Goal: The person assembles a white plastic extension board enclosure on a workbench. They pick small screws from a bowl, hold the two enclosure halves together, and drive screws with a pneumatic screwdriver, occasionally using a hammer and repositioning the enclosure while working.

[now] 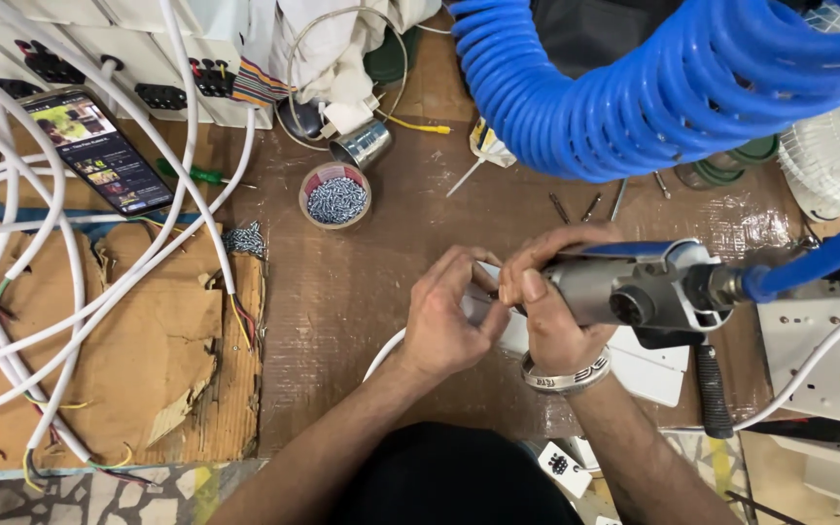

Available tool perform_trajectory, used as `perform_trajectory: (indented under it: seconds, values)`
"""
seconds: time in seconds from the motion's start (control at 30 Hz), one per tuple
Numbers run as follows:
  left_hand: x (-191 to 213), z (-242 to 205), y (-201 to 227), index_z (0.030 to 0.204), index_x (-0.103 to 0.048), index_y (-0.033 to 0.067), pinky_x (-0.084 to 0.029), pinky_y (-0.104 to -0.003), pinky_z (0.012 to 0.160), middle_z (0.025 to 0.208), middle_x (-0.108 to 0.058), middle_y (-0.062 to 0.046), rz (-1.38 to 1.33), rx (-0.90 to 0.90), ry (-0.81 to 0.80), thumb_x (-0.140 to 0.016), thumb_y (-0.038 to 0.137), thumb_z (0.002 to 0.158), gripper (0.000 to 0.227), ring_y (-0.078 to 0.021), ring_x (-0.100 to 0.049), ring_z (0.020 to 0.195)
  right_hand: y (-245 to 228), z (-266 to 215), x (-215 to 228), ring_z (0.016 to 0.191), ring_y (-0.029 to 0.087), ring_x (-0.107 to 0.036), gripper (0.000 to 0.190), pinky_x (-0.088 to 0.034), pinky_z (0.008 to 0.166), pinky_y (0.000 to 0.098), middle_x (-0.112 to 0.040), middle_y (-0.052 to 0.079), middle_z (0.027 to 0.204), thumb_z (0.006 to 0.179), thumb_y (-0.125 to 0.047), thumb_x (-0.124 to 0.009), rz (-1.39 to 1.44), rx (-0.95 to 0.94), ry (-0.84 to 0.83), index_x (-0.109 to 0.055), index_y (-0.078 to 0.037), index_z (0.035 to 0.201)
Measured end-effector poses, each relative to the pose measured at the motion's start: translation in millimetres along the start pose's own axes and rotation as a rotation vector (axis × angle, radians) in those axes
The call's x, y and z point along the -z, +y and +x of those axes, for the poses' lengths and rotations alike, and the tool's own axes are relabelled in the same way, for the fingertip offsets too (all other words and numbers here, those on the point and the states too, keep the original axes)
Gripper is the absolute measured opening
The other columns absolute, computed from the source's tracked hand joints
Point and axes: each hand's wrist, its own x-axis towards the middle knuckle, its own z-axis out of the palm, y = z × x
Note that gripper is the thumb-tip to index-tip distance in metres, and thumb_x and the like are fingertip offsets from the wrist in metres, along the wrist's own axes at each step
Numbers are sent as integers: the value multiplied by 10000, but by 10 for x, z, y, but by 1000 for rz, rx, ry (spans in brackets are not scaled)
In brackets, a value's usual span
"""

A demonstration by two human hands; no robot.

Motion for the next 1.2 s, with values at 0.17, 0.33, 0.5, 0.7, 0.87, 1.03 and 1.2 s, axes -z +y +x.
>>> perform_trajectory:
  seconds: [0.17, 0.33, 0.5, 0.7, 0.87, 1.03, 1.2]
  values:
    - [-1, -3, -6, 991, -627, 1, -590, -364, 778, 1086, -681, -140, -16, 37, -4, -783, 16, 732, 303, -286, -721, 920, 43, -1, 40, 682, 183, -558, 293, -506, 654, 340, -568, 116, 802, 1007, -42, -687, 58, -30, 11, -460, -43, 1194]
    - [-13, -21, -39, 944, -603, 15, -590, -364, 789, 1103, -681, -139, -13, -8, 12, -788, 11, 741, 274, -295, -718, 944, 35, 12, 32, 672, 186, -567, 292, -512, 622, 331, -571, 118, 797, 985, -53, -687, 54, -7, 20, -472, -50, 1183]
    - [-1, 10, -1, 979, -617, 2, -582, -380, 777, 1058, -678, -125, 16, -4, 1, -790, 10, 727, 306, -297, -714, 919, 23, 19, 31, 676, 180, -566, 313, -518, 640, 330, -579, 114, 800, 1002, -80, -711, 55, 12, 4, -467, -52, 1197]
    - [-23, 0, -23, 966, -614, 16, -587, -373, 764, 1077, -680, -121, 15, -9, 0, -788, 13, 733, 291, -284, -714, 935, -22, 44, 27, 709, 177, -590, 384, -514, 691, 338, -589, 88, 793, 973, -124, -719, -86, -67, 41, -478, 2, 1245]
    - [-10, 14, -2, 999, -635, 7, -589, -371, 756, 1056, -682, -119, 6, 23, 2, -782, 18, 733, 304, -280, -715, 911, 69, 24, 127, 712, 179, -591, 308, -526, 716, 344, -600, 102, 803, 1014, -118, -713, -37, -87, -30, -487, 3, 1186]
    - [-36, -11, -41, 956, -622, 40, -588, -380, 819, 1088, -673, -124, 41, -70, 33, -789, 14, 733, 280, -298, -713, 977, 40, 37, 93, 702, 170, -595, 316, -540, 697, 340, -605, 108, 863, 1016, -111, -715, -32, -38, -35, -459, -42, 1188]
    - [-24, -1, -30, 1031, -632, 13, -588, -363, 768, 1036, -674, -120, 2, 18, 11, -786, 21, 727, 342, -279, -716, 899, 55, 39, 116, 711, 185, -589, 276, -524, 706, 342, -607, 122, 814, 1014, -83, -689, -37, -82, -77, -495, -28, 1203]
